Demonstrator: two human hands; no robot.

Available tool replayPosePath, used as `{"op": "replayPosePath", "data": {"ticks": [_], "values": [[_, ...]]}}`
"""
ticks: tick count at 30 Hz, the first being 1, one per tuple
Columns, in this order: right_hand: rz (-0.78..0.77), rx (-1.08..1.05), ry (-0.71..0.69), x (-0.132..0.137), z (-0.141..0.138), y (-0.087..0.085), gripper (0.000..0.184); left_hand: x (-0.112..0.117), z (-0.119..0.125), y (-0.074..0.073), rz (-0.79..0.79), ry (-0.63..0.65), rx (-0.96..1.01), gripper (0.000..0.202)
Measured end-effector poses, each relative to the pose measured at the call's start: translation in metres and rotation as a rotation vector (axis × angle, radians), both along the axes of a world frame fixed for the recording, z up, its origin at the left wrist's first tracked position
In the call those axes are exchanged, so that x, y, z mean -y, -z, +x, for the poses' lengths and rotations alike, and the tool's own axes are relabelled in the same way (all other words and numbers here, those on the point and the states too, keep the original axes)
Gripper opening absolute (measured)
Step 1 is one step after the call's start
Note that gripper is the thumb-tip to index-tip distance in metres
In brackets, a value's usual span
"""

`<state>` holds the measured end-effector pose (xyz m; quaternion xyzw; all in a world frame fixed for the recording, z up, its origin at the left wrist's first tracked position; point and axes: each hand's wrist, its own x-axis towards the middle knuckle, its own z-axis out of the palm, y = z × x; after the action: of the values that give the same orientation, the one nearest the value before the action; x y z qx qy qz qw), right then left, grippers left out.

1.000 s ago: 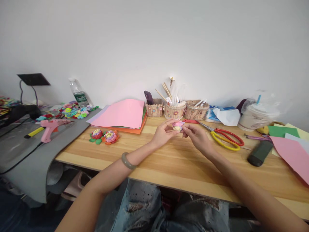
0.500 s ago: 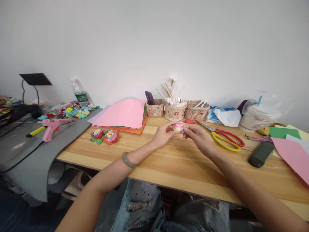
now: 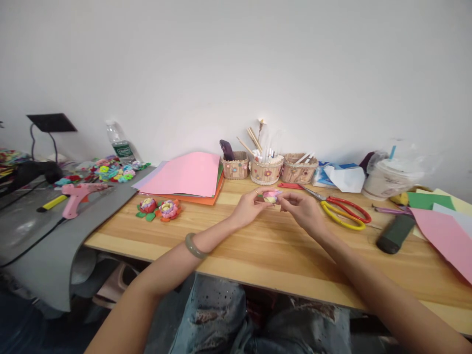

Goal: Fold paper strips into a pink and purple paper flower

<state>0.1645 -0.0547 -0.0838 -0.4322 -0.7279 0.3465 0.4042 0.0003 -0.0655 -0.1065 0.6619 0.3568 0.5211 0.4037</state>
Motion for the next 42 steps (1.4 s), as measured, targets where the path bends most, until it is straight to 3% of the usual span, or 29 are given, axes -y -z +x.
{"op": "replayPosePath", "data": {"ticks": [42], "values": [[-0.065, 0.075, -0.007, -0.0056, 0.0017, 0.0006, 0.017, 0.0019, -0.0003, 0.0005, 0.099, -0.064, -0.092, 0.04]]}}
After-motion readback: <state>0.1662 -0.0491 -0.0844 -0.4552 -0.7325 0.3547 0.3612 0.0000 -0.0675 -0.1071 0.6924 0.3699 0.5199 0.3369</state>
